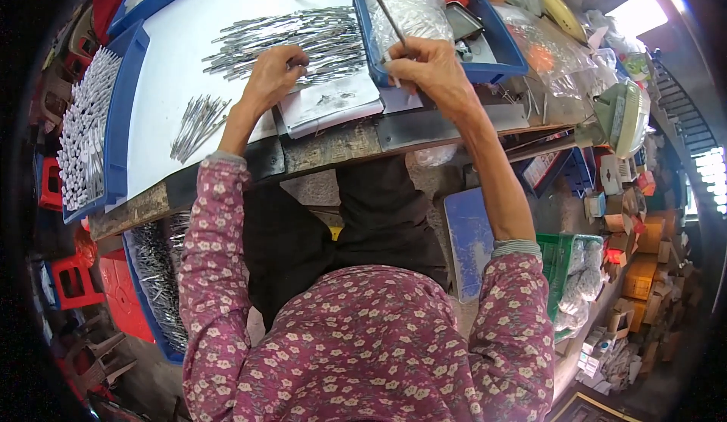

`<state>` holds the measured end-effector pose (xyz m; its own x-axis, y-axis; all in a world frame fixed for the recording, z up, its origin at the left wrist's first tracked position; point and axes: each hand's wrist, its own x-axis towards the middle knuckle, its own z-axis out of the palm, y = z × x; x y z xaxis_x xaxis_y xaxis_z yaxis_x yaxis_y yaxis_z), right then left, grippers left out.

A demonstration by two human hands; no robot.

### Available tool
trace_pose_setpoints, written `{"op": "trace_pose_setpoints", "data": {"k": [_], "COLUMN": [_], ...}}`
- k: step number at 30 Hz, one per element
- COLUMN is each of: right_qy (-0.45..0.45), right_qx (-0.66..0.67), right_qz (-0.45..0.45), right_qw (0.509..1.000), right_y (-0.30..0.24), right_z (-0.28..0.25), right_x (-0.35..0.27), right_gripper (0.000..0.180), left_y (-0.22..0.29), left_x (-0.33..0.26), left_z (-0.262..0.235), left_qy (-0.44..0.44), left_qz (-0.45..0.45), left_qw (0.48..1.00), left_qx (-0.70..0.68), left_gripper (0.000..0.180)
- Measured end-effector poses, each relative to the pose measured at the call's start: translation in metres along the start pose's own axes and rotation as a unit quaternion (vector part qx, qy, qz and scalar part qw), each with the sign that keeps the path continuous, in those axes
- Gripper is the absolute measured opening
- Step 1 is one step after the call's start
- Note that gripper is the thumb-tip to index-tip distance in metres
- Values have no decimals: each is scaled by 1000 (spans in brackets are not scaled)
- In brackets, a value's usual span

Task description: Assembling small metal pins into plastic housings at a workbench.

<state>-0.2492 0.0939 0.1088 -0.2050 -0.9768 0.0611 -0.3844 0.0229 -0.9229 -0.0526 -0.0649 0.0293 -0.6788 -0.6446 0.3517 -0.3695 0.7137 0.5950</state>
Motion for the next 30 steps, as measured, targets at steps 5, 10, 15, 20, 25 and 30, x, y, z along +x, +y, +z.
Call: {"op": "trace_pose_setpoints", "data": {"k": [5, 10, 15, 20, 25, 30], "right_qy": [-11, -24, -35, -32, -13, 39], "right_qx": [121, 154, 164, 177, 164, 108], "right_qz": [51, 40, 31, 25, 30, 12], "right_qw": [991, 987, 985, 983, 986, 993], "right_y": [4, 15, 26, 24, 23, 15], "right_z": [13, 19, 21, 26, 32, 42], "right_x": [-15, -16, -19, -23, -28, -33], "right_gripper": [14, 21, 32, 32, 29, 21], "left_y": [7, 17, 18, 15, 5, 0], "left_x": [17, 17, 19, 18, 4, -10], "left_z": [18, 16, 16, 15, 9, 2], "left_qy": [-57, -87, -103, -96, -17, 80], "left_qz": [17, -53, -37, -30, 14, 12], "left_qw": [996, 990, 983, 975, 988, 993], "left_qx": [68, 96, 146, 197, 156, 91], "left_gripper": [18, 21, 19, 19, 16, 13]}}
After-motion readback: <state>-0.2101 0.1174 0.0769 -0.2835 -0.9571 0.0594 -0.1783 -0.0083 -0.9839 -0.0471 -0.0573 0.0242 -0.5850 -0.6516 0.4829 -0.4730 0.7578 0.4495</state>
